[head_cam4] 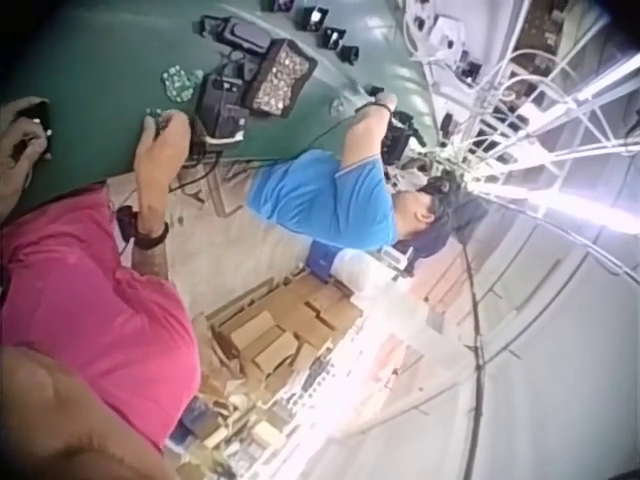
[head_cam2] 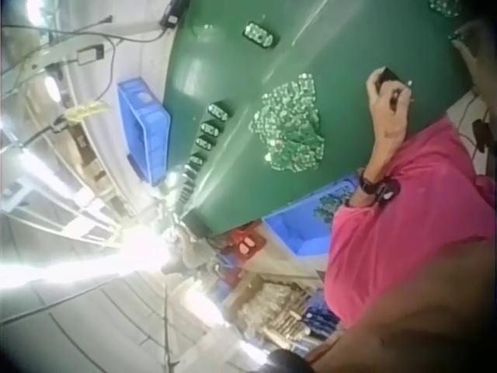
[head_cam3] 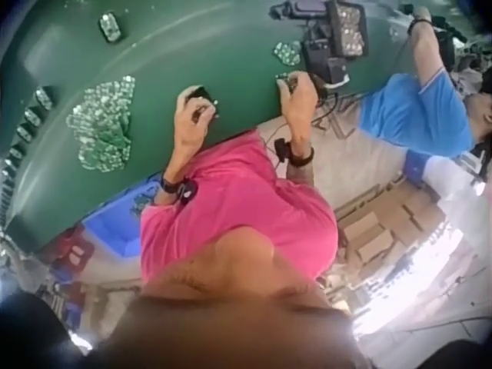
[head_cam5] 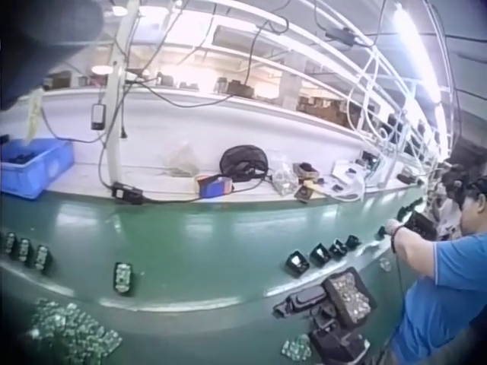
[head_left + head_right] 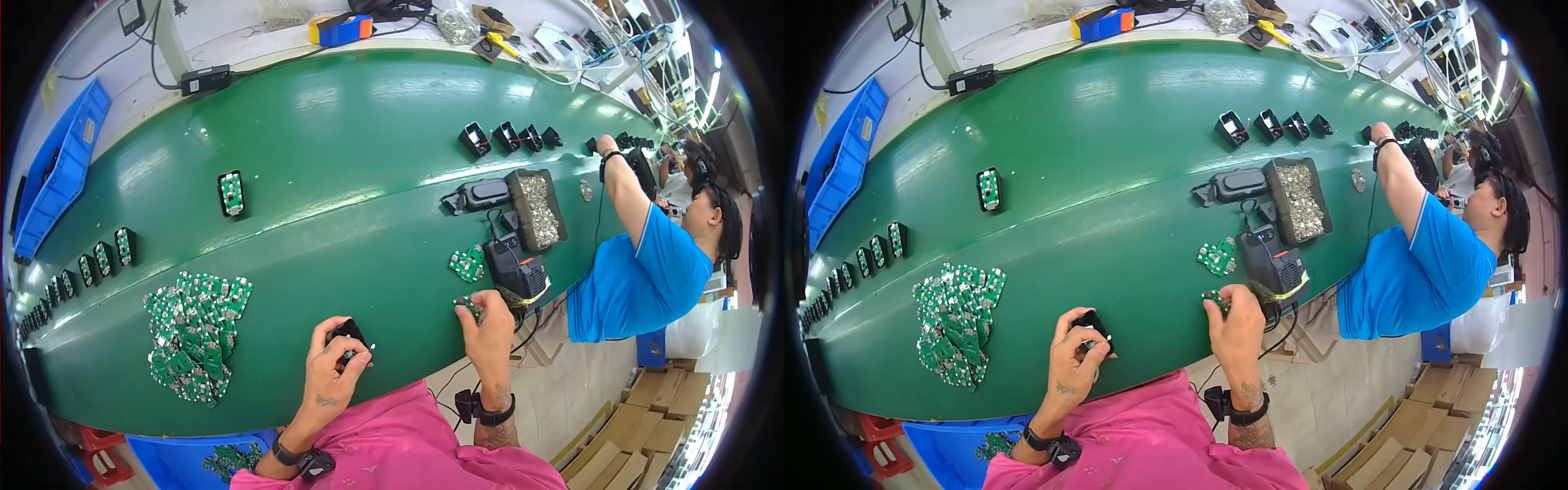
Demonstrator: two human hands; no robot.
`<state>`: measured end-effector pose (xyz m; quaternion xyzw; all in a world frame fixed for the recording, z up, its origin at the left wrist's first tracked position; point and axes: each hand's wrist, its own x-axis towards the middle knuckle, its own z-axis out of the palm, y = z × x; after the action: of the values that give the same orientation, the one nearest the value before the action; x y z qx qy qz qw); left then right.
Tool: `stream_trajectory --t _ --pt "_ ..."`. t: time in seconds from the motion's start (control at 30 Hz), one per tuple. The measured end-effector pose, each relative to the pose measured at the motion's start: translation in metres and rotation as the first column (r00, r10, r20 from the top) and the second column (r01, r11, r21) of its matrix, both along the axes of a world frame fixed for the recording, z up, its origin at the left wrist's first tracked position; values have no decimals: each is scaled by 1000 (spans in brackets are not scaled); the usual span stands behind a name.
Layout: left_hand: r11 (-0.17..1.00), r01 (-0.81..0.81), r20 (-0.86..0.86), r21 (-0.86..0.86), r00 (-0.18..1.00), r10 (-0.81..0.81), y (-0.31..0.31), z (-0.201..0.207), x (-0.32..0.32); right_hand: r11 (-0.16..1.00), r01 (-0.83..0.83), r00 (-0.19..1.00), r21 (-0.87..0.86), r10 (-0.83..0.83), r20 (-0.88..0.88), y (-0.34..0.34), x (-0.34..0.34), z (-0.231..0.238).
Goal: Assembling circuit boards into plastic housings on an industrial assembly line.
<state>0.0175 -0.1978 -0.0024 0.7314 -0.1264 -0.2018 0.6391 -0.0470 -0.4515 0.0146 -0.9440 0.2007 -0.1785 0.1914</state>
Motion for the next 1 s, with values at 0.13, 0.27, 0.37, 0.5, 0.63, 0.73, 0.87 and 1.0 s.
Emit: stream_trajectory --t 0.13,0.27,0.37,0.5,0.63,0.73,0.87,1.0 --pt "999 -1 48 -47 999 3 -3 -1 -1 756 72 995 651 -96 0 19 10 27" --pt "1000 -9 174 23 985 4 -3 7 2 254 -98 995 962 42 90 42 10 38" --pt "999 -21 228 41 974 11 -3 12 1 3 -128 989 992 69 128 66 17 29" --pt "998 -31 311 56 950 12 2 12 2 -74 -113 989 991 83 119 79 30 23" --pt "1000 -18 233 13 972 15 9 10 4 -24 -66 968 998 242 70 75 29 24" --pt "1000 -22 253 11 967 18 11 10 6 -8 -66 975 998 210 66 72 27 19" --pt "1000 14 327 0 945 -13 12 8 9 -37 -41 980 998 195 48 75 31 19" --pt "997 72 217 -39 974 -62 15 13 10 -35 -8 972 999 234 16 84 32 15"
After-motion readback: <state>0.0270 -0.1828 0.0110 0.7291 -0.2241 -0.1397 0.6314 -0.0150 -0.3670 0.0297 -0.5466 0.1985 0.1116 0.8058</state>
